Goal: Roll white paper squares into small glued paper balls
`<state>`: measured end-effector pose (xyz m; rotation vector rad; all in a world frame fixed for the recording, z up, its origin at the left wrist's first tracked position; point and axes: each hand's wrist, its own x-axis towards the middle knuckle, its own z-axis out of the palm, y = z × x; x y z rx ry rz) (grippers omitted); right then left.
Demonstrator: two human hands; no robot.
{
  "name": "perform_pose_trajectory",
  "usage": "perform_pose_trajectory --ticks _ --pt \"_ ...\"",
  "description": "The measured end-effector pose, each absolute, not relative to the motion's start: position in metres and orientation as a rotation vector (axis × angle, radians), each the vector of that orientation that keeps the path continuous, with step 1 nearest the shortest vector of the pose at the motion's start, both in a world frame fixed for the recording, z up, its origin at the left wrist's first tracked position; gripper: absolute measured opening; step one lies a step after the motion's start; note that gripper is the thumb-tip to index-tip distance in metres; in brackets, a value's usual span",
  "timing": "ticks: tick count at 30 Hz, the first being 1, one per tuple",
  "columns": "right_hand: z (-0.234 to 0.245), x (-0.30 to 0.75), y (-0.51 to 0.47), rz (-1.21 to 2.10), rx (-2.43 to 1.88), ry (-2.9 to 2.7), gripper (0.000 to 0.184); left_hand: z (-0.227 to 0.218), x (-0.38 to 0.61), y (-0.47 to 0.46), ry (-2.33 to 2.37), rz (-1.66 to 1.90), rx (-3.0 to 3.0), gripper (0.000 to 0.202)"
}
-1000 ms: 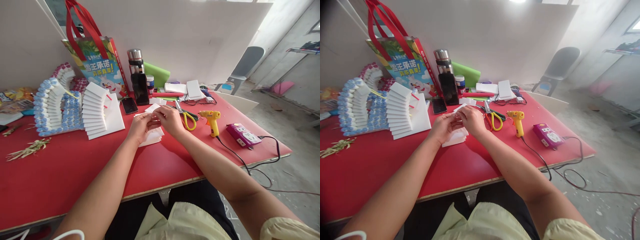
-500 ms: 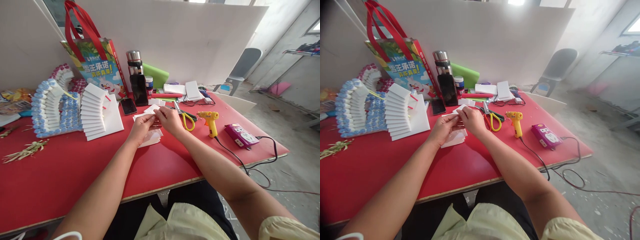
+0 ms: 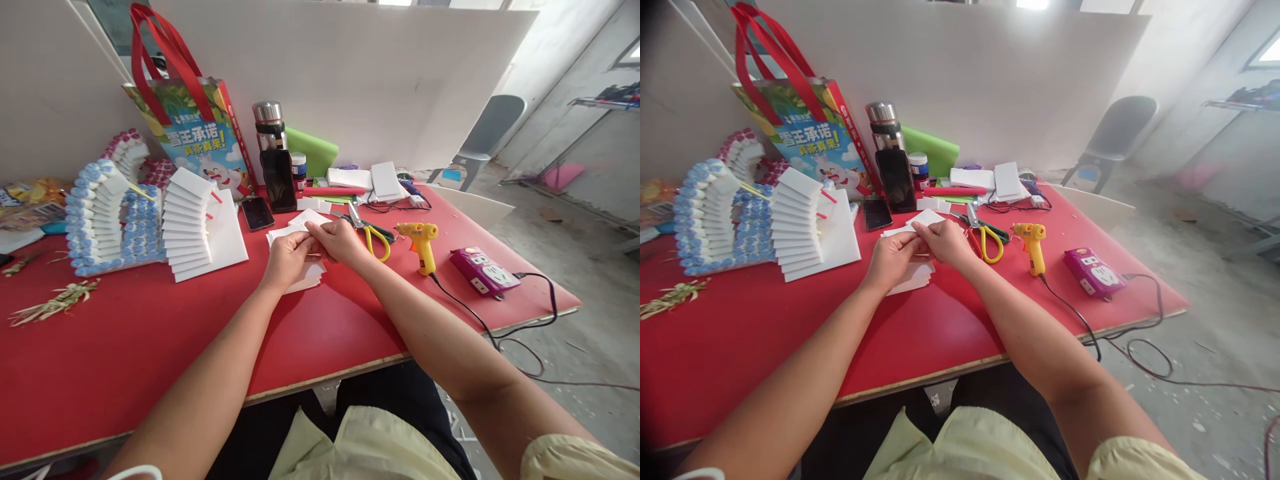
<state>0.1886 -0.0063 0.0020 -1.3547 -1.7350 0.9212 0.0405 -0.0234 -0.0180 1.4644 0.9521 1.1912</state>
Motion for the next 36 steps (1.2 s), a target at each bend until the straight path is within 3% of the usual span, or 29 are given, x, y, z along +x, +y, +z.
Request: perform_pose_trajectory --ticks 7,14,20,30,36 --pt "0.003 0.193 -0.004 0.833 -1.305 -1.712 0.067 -0.012 0.033 -0.02 1.032 1.274 1.232 0.027" --pt "0.0 0.198 0.001 0.556 -1.106 -1.701 0.031 -0.005 0.029 -0.019 0.887 1.171 0.884 0.014" --pt "-0.008 0.192 -0.003 0.39 -0.808 -2.056 0.031 -0.003 0.029 -0.02 0.827 1.164 0.811 0.011" --pt "-0.008 0.192 -0.003 0.311 -0.876 -1.973 0.023 0.006 0.027 -0.024 0.691 1.017 0.604 0.02" --pt "-0.001 0.195 -0.004 0.252 -1.172 -1.782 0.021 0.01 0.024 -0.025 0.762 1.043 0.758 0.028"
